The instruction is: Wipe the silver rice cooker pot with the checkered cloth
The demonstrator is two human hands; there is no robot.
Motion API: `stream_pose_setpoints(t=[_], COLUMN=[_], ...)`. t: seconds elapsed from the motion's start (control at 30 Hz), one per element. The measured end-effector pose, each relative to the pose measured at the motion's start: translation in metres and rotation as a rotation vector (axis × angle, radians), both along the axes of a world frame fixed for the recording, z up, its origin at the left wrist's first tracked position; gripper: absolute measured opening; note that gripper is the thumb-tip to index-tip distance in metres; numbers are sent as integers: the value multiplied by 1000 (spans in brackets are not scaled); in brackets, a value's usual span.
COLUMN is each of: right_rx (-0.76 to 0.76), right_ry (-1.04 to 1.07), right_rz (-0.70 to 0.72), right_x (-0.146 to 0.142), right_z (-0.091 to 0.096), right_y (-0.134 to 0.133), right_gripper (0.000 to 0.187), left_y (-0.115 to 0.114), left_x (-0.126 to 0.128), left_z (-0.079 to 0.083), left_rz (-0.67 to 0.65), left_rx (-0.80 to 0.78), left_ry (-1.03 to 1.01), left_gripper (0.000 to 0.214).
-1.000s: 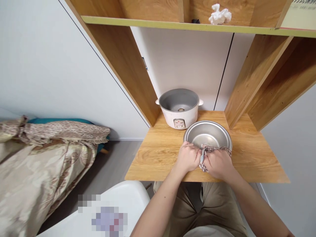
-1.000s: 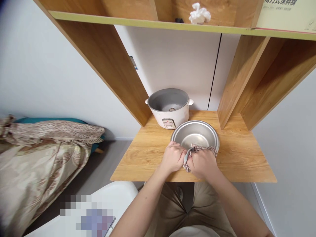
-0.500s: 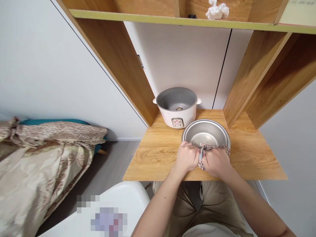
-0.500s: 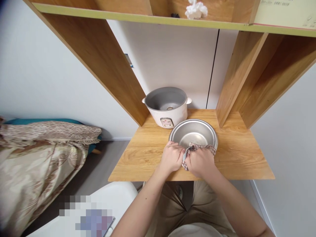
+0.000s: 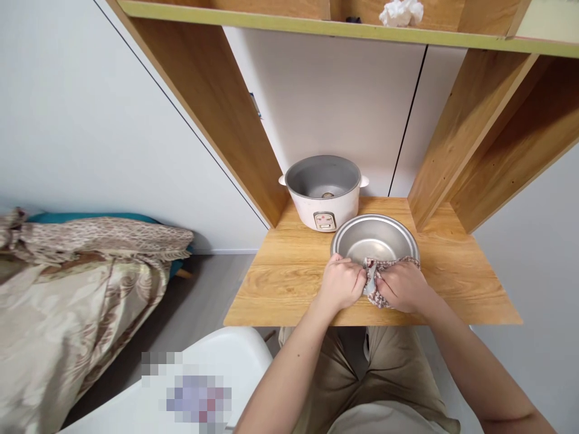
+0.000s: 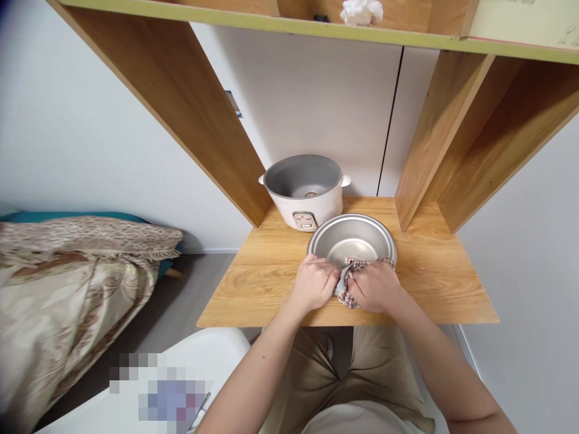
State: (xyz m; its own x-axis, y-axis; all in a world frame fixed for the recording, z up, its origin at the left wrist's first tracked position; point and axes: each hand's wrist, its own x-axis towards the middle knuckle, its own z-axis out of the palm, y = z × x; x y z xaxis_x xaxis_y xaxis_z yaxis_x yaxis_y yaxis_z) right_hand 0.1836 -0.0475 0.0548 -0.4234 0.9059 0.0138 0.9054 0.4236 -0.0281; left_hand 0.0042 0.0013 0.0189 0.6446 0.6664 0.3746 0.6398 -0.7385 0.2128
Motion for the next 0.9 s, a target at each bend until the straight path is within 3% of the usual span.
stream_pose_setpoints(t=[0.33, 0.67, 0.9], right_rx=[-5, 6, 14], right_ry=[-16, -22, -6], right_rz=[11, -169, -71], right_x=[5, -22, -10], right_z=[0, 1, 0], right_y=[1, -2, 0], right_gripper=[44, 43, 46], left_y=[0, -5, -2], left_x=[1, 5, 1], left_z=[0, -1, -1], left_rz=[16, 69, 34], left_rx=[3, 7, 26], left_ry=[-11, -51, -14], left_gripper=[38, 38, 40])
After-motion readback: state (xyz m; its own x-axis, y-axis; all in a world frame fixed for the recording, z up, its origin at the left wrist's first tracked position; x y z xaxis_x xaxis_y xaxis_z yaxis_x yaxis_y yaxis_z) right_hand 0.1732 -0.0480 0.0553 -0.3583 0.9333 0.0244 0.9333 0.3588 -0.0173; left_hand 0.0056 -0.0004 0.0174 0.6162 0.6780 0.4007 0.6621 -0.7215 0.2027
